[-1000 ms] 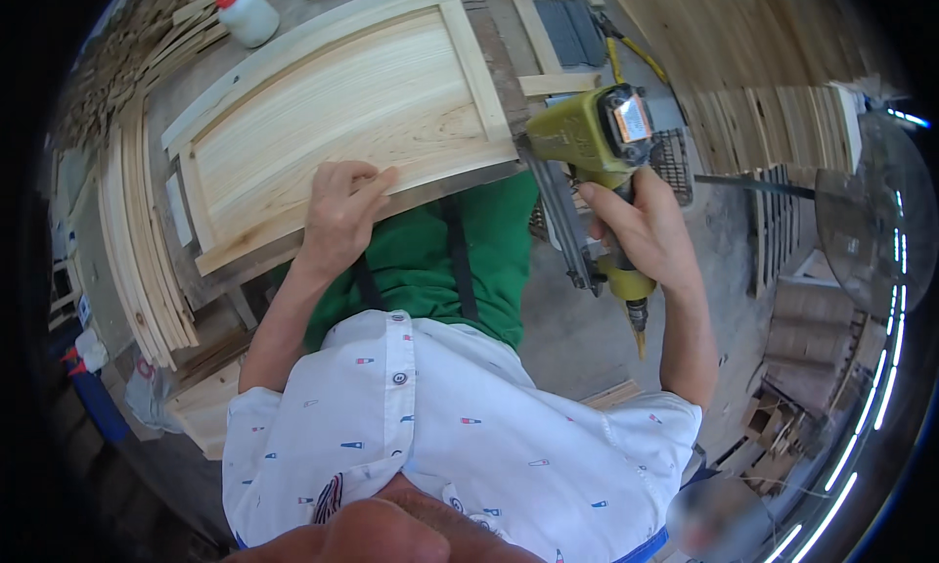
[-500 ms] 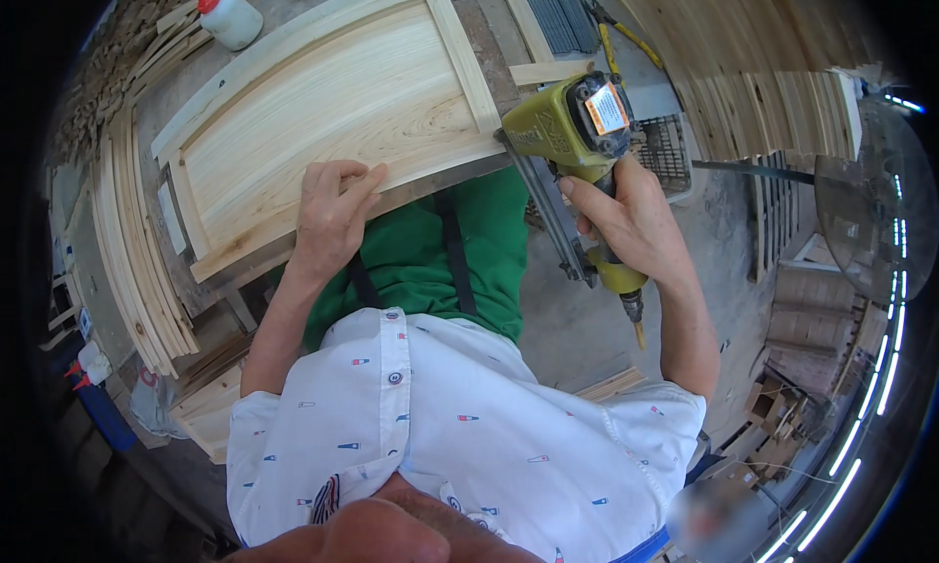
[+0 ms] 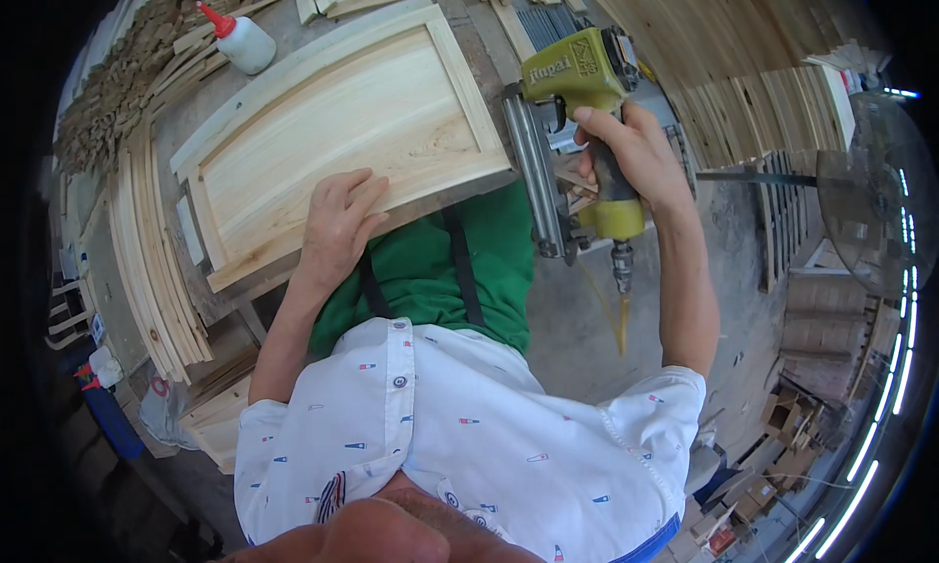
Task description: Assembling wooden panels by applying glue and using a pneumatic nail gun.
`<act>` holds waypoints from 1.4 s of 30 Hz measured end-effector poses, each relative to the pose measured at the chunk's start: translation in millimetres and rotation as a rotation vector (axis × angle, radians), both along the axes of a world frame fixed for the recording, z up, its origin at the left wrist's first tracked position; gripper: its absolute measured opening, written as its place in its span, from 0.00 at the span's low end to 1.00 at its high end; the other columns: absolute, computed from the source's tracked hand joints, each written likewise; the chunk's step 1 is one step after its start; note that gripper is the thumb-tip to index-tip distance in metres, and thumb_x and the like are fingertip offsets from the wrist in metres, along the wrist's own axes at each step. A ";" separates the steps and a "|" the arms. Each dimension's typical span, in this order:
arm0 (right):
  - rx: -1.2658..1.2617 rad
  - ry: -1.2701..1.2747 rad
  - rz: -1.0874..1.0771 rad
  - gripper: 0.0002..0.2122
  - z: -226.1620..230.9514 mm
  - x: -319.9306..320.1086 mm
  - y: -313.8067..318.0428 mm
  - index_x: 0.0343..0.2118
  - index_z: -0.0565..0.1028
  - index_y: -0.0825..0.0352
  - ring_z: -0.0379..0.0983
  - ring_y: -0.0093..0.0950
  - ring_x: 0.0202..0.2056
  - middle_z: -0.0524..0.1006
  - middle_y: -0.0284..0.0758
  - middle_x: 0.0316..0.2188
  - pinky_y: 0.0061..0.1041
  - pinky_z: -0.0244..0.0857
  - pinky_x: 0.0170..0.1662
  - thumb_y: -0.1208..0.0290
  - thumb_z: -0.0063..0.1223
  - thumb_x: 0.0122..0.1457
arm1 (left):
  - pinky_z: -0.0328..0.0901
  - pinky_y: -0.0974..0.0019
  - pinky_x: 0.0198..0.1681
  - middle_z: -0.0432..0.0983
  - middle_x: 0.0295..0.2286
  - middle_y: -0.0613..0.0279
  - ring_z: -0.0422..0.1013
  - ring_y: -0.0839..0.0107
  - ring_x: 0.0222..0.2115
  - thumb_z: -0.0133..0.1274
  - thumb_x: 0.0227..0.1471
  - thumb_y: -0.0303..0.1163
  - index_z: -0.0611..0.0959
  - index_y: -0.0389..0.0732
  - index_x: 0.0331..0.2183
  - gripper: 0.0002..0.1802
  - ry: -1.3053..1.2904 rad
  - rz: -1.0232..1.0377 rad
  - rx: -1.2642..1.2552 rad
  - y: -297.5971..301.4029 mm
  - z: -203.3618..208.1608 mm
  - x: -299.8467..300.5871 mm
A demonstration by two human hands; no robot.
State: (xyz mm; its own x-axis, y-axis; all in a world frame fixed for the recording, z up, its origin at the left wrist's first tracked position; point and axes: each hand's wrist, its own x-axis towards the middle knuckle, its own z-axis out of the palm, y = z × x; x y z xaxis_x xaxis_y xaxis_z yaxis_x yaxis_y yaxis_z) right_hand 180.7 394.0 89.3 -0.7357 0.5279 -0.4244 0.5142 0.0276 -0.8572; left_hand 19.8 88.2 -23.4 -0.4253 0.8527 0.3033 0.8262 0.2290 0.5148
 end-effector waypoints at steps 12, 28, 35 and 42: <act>-0.151 0.042 -0.191 0.15 -51.2 -26.7 21.0 0.25 0.72 0.67 0.68 0.22 0.14 0.72 0.33 0.17 0.20 0.61 0.18 0.58 0.52 0.59 | 0.52 0.47 0.59 0.63 0.57 0.54 0.56 0.52 0.59 0.61 0.42 0.42 0.75 0.42 0.51 0.32 0.130 -0.031 -0.145 -38.7 -10.5 -29.8; -0.236 0.127 -0.076 0.15 -61.5 -22.7 14.9 0.26 0.68 0.67 0.65 0.20 0.14 0.70 0.32 0.19 0.17 0.60 0.16 0.59 0.49 0.61 | 0.52 0.51 0.59 0.65 0.54 0.54 0.57 0.54 0.59 0.59 0.43 0.48 0.76 0.41 0.48 0.32 0.100 0.017 -0.070 -57.0 -9.9 -29.4; -0.175 0.119 -0.111 0.15 -54.5 -24.1 13.3 0.26 0.68 0.67 0.66 0.20 0.14 0.71 0.33 0.20 0.17 0.61 0.16 0.59 0.51 0.61 | 0.51 0.50 0.60 0.64 0.55 0.53 0.55 0.51 0.59 0.59 0.41 0.51 0.75 0.41 0.48 0.34 0.261 0.243 -0.225 -172.3 6.7 -61.6; 0.067 0.010 -0.026 0.12 -20.5 -40.4 -8.0 0.29 0.69 0.66 0.66 0.19 0.15 0.69 0.30 0.19 0.16 0.60 0.17 0.61 0.52 0.60 | 0.51 0.52 0.60 0.64 0.56 0.59 0.56 0.55 0.59 0.60 0.41 0.50 0.77 0.47 0.48 0.31 0.254 0.165 -0.316 -224.5 16.8 -91.3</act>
